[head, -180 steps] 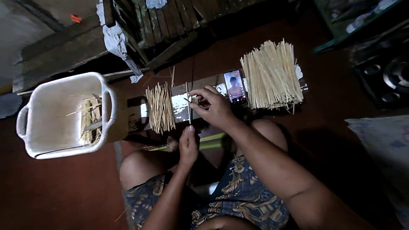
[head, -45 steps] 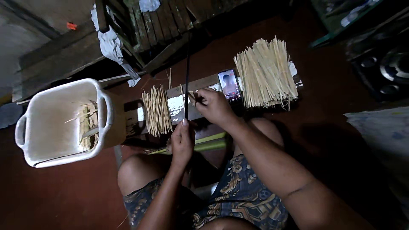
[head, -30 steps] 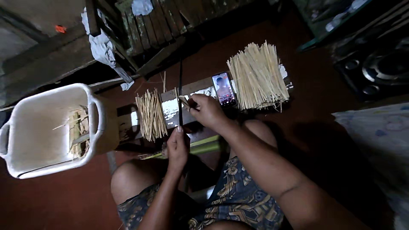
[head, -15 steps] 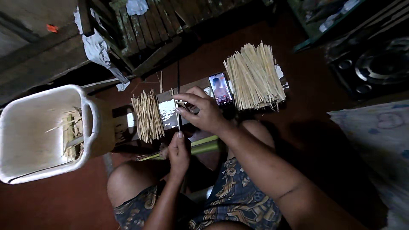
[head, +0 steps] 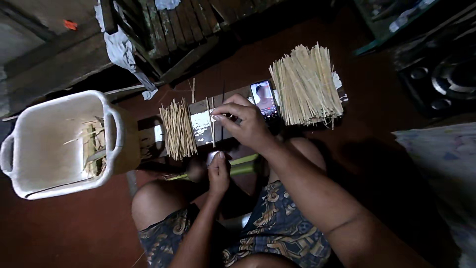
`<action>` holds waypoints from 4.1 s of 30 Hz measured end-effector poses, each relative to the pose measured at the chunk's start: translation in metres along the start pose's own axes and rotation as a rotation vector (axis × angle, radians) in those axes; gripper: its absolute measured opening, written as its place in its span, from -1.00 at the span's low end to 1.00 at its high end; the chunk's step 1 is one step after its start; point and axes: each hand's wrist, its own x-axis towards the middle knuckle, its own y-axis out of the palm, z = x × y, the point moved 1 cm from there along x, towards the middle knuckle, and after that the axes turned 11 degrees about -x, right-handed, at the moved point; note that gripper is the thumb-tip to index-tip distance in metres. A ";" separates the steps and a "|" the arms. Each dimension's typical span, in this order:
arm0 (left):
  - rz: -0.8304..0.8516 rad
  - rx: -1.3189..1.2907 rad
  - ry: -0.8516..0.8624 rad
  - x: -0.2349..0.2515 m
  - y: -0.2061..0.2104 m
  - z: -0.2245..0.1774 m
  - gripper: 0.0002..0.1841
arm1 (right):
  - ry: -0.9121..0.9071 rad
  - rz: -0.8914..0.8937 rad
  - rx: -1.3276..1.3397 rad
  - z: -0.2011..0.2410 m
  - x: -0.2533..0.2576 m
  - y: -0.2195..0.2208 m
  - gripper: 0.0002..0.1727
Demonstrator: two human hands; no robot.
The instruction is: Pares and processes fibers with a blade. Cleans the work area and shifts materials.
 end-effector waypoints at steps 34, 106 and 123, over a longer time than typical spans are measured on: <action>-0.145 -0.090 -0.111 0.008 -0.015 -0.052 -0.73 | 0.422 0.411 0.270 -0.012 -0.004 0.006 -0.66; 0.011 -0.058 0.029 0.023 0.005 -0.092 -0.53 | 0.129 0.042 -0.071 -0.019 0.003 0.004 -0.87; -0.032 -0.111 0.097 0.016 -0.001 -0.100 -0.48 | 0.095 0.037 -0.048 -0.020 0.000 0.007 -0.87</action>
